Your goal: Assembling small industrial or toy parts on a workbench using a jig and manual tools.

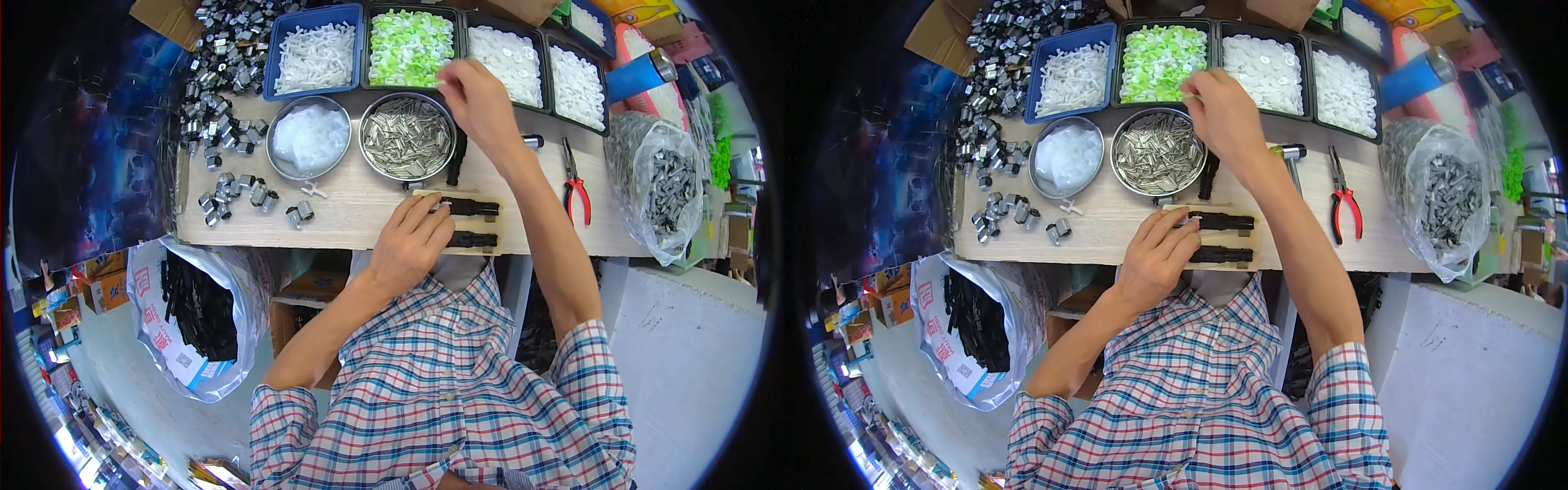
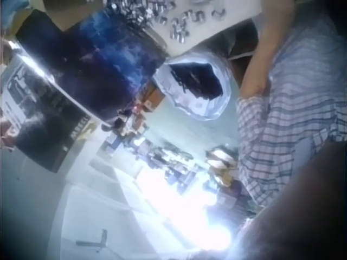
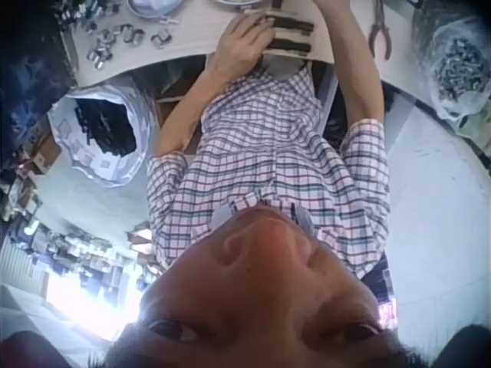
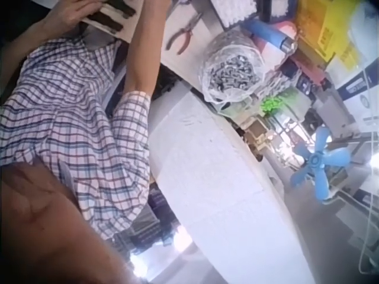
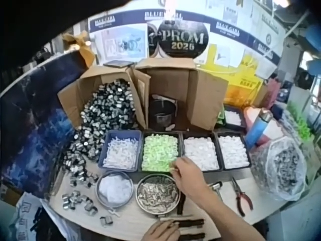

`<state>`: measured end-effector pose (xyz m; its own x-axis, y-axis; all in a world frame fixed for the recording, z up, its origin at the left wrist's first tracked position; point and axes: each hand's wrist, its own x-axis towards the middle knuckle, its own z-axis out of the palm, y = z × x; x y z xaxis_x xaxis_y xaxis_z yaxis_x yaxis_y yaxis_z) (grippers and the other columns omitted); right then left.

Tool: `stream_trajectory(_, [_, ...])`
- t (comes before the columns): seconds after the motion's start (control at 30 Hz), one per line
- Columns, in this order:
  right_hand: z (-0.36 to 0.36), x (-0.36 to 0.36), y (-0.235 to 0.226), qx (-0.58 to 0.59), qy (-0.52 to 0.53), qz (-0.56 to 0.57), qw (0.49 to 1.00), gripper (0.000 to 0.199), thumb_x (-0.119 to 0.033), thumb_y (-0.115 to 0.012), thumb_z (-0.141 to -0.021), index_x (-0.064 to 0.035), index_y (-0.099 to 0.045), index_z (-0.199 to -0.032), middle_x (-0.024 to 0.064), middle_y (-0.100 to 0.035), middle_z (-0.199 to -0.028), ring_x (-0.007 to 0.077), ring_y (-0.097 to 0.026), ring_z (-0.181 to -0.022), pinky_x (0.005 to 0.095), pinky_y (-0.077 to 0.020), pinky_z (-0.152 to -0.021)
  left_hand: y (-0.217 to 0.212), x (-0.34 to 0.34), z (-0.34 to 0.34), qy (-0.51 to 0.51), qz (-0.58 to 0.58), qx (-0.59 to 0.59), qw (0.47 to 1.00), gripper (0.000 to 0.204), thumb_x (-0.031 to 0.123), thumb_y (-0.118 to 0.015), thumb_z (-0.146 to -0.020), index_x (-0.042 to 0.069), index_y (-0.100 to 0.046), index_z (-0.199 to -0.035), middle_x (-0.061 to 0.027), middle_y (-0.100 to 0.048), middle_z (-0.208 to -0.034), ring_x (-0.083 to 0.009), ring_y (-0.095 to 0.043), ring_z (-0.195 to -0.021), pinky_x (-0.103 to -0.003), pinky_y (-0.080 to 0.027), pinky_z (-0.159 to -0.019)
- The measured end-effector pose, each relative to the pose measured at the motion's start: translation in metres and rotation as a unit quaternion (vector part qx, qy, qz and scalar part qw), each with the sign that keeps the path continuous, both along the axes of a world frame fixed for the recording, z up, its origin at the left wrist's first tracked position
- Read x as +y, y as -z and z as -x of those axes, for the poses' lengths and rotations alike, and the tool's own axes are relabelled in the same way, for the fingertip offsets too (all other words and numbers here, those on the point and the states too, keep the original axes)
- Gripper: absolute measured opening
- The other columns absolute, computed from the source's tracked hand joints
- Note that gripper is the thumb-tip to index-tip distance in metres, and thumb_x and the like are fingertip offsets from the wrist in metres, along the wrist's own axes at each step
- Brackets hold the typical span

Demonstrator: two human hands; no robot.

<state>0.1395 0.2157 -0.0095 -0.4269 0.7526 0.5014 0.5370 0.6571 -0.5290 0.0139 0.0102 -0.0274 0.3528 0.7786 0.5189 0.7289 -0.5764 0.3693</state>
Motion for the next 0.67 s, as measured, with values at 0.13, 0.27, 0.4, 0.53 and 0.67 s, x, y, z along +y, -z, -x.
stream_trajectory(0.13, [0.038,0.038,0.004,-0.058,0.016,-0.065,0.996,0.014,-0.009,-0.072,-0.088,-0.0069,-0.067,-0.102,0.0131,-0.065,-0.101,0.0338,-0.067,-0.086,0.0435,-0.0555,-0.074,-0.009,-0.003,-0.006,-0.029,0.025,-0.089,0.995,0.020,0.000,-0.067,-0.078,-0.001,-0.065,-0.098,-0.0146,-0.070,-0.112,-0.0362,-0.064,-0.112,-0.047,-0.052,-0.097])
stream_trajectory(0.27, [0.054,0.048,0.007,-0.135,0.086,-0.049,0.986,0.012,-0.009,-0.071,-0.088,-0.0059,-0.066,-0.099,0.0126,-0.064,-0.101,0.0343,-0.067,-0.088,0.0435,-0.0555,-0.075,-0.014,-0.009,-0.007,-0.084,0.069,-0.244,0.964,0.010,-0.003,-0.065,-0.089,-0.001,-0.064,-0.098,-0.0131,-0.068,-0.099,-0.0329,-0.066,-0.099,-0.039,-0.053,-0.086])
stream_trajectory(0.4, [0.039,0.036,0.005,-0.081,0.040,-0.108,0.990,0.013,-0.007,-0.071,-0.089,-0.0037,-0.063,-0.098,0.0132,-0.063,-0.096,0.0341,-0.066,-0.086,0.0420,-0.0558,-0.075,-0.025,-0.017,0.001,-0.154,0.219,-0.355,0.896,0.004,-0.001,-0.063,-0.096,-0.001,-0.065,-0.099,-0.0078,-0.067,-0.092,-0.0203,-0.064,-0.085,-0.029,-0.051,-0.079])
stream_trajectory(0.53, [0.014,-0.033,0.002,0.082,0.007,0.017,0.996,0.008,-0.006,-0.068,-0.094,-0.0055,-0.062,-0.098,0.0103,-0.064,-0.094,0.0270,-0.066,-0.083,0.0361,-0.0556,-0.078,-0.027,-0.014,0.009,-0.164,0.291,-0.577,0.745,0.008,0.004,-0.066,-0.099,0.000,-0.069,-0.104,-0.0004,-0.068,-0.095,-0.0060,-0.060,-0.085,-0.020,-0.048,-0.078])
stream_trajectory(0.67, [-0.017,-0.111,0.009,0.207,-0.018,0.221,0.953,0.003,-0.007,-0.063,-0.099,-0.0100,-0.062,-0.101,0.0069,-0.067,-0.102,0.0222,-0.065,-0.084,0.0324,-0.0539,-0.084,-0.033,-0.014,0.010,-0.107,0.348,-0.607,0.707,0.015,0.005,-0.068,-0.097,0.001,-0.070,-0.111,-0.0031,-0.071,-0.100,-0.0070,-0.065,-0.094,-0.021,-0.051,-0.086])
